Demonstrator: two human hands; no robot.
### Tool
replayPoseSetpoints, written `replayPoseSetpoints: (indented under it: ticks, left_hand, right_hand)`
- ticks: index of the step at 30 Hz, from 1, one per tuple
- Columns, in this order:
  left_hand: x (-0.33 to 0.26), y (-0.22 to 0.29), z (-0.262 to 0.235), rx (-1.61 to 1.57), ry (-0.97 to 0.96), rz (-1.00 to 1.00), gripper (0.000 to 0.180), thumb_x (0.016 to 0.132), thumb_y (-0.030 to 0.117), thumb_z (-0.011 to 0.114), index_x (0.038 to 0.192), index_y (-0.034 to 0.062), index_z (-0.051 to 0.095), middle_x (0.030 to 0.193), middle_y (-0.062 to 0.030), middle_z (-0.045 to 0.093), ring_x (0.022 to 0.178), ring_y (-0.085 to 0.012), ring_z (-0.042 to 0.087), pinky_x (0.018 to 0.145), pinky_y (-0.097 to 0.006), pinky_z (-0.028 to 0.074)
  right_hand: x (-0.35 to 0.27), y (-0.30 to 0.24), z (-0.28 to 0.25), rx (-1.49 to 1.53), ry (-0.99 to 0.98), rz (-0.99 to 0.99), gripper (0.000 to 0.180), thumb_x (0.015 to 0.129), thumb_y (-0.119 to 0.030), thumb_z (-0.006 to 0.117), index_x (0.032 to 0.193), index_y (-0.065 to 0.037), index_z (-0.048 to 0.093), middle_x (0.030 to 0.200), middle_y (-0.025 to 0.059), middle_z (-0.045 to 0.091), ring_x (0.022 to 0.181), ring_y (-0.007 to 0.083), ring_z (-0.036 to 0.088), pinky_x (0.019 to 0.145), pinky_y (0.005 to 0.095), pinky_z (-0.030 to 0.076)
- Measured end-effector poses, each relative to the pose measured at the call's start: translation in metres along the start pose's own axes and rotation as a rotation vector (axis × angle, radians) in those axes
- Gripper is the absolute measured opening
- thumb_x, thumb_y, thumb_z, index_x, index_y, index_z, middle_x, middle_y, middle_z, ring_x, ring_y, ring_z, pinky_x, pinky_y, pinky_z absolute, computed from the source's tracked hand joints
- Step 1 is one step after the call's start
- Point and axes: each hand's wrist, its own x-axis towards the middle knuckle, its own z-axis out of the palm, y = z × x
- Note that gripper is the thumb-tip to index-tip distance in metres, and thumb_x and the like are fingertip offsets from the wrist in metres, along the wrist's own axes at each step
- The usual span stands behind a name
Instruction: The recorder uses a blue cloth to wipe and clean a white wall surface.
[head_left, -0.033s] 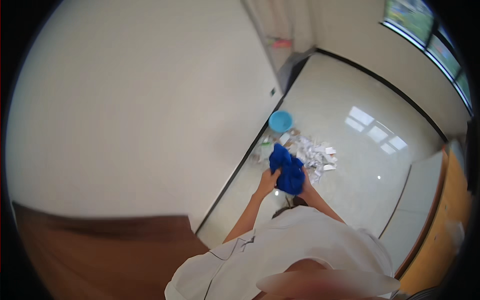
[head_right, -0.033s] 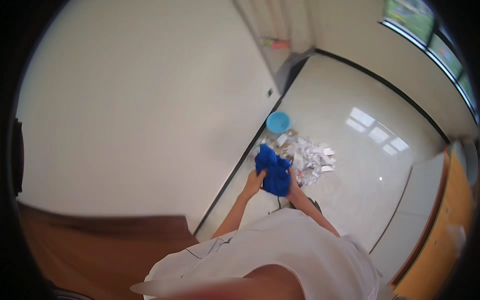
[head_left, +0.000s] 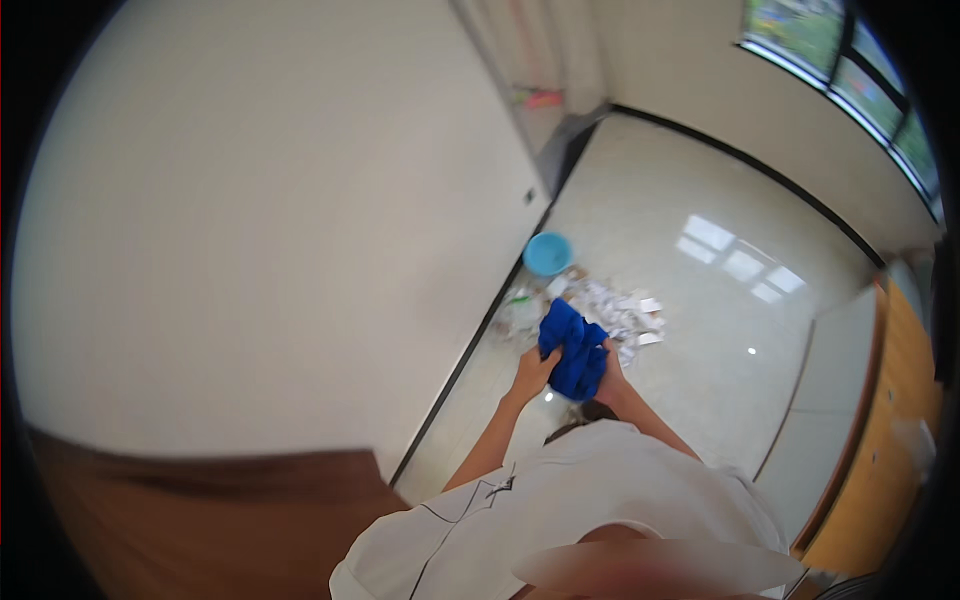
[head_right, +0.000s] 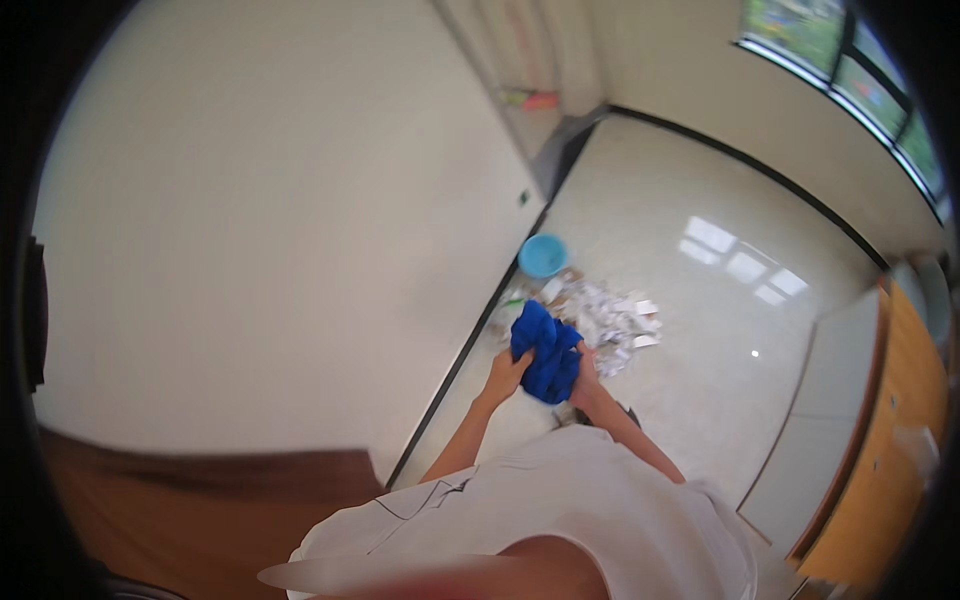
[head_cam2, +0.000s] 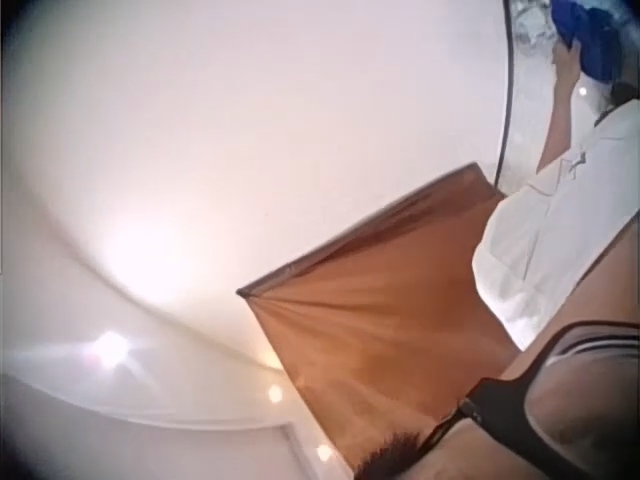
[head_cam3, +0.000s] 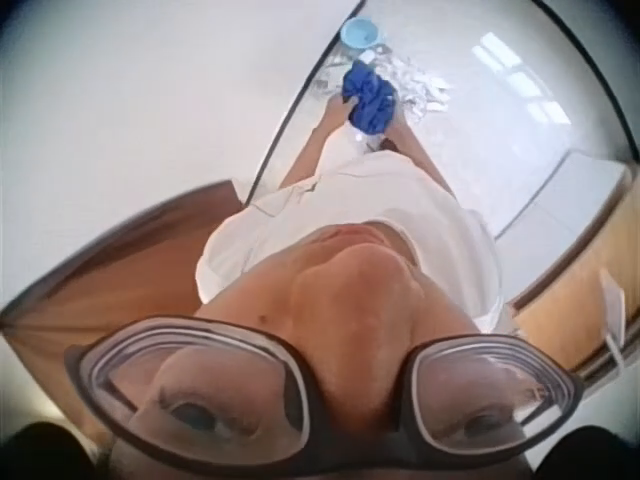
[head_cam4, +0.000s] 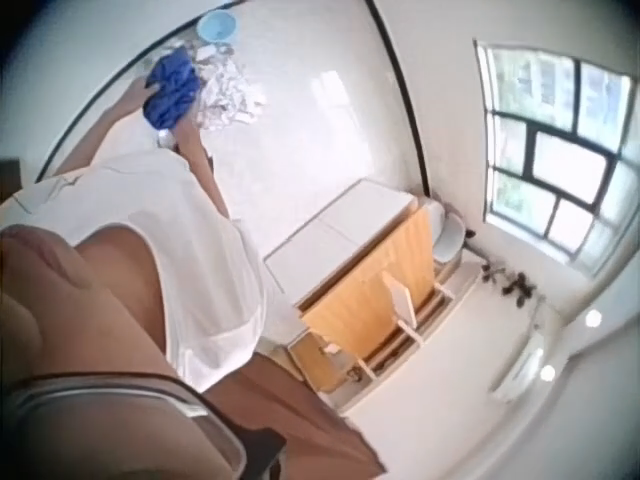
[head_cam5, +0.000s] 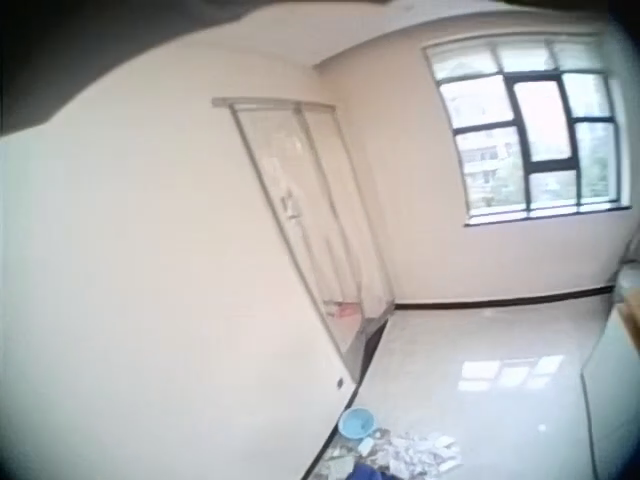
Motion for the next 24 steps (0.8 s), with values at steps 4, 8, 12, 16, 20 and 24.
replayPoseSetpoints:
  ticks: [4,8,12,16,20,24]
  left_hand:
    - [0.009,0.049,0.058,0.381,-0.236,0.320,0.050,0.084,0.042,0.064,0.107,-0.0019,0.059,0.092,-0.0211,0.061,0.087,-0.0365,0.056,0.083,-0.042,0.045]
    - [0.019,0.100,0.129,0.308,-0.347,0.392,0.068,0.082,0.039,0.068,0.134,0.0070,0.038,0.113,-0.0254,0.058,0.101,-0.0377,0.058,0.086,-0.043,0.046]
    - [0.038,0.068,0.148,-0.061,-0.450,0.088,0.076,0.084,0.037,0.070,0.142,0.0124,0.029,0.127,-0.0236,0.053,0.099,-0.0230,0.062,0.083,-0.035,0.048]
    - [0.060,0.011,0.139,-0.006,-0.452,-0.223,0.067,0.085,0.042,0.066,0.137,0.0092,0.038,0.114,-0.0196,0.062,0.092,-0.0224,0.064,0.079,-0.033,0.050]
    - [0.082,-0.028,0.140,0.427,-0.381,-0.238,0.055,0.084,0.046,0.064,0.121,0.0062,0.054,0.099,-0.0166,0.068,0.085,-0.0246,0.067,0.077,-0.034,0.051]
    - [0.120,0.045,0.203,0.431,-0.320,-0.221,0.046,0.088,0.041,0.061,0.116,0.0051,0.059,0.106,-0.0163,0.066,0.096,-0.0244,0.065,0.084,-0.035,0.049]
  right_hand:
    - [-0.088,-0.028,0.031,-0.103,0.296,-0.211,0.056,0.093,-0.050,0.043,0.130,-0.009,0.050,0.126,0.0103,0.058,0.114,0.0259,0.056,0.103,0.0441,0.041]
    - [-0.140,-0.072,0.017,-0.073,0.414,-0.306,0.051,0.094,-0.042,0.050,0.130,-0.007,0.049,0.123,0.0100,0.060,0.111,0.0249,0.059,0.100,0.0416,0.045]
    - [-0.148,-0.109,-0.029,-0.041,0.414,-0.428,0.052,0.091,-0.040,0.055,0.128,-0.004,0.051,0.122,0.0114,0.061,0.108,0.0254,0.061,0.097,0.0417,0.047]
    - [-0.162,-0.170,-0.077,0.027,0.352,-0.452,0.049,0.091,-0.039,0.055,0.125,-0.005,0.052,0.119,0.0113,0.062,0.105,0.0256,0.062,0.095,0.0410,0.048]
    - [-0.179,-0.258,-0.103,0.019,0.277,-0.467,0.045,0.090,-0.036,0.053,0.123,-0.005,0.053,0.114,0.0110,0.063,0.101,0.0252,0.063,0.092,0.0397,0.050]
    - [-0.193,-0.325,-0.074,-0.023,0.272,-0.437,0.045,0.087,-0.035,0.053,0.121,-0.007,0.053,0.112,0.0110,0.064,0.100,0.0259,0.063,0.092,0.0401,0.050]
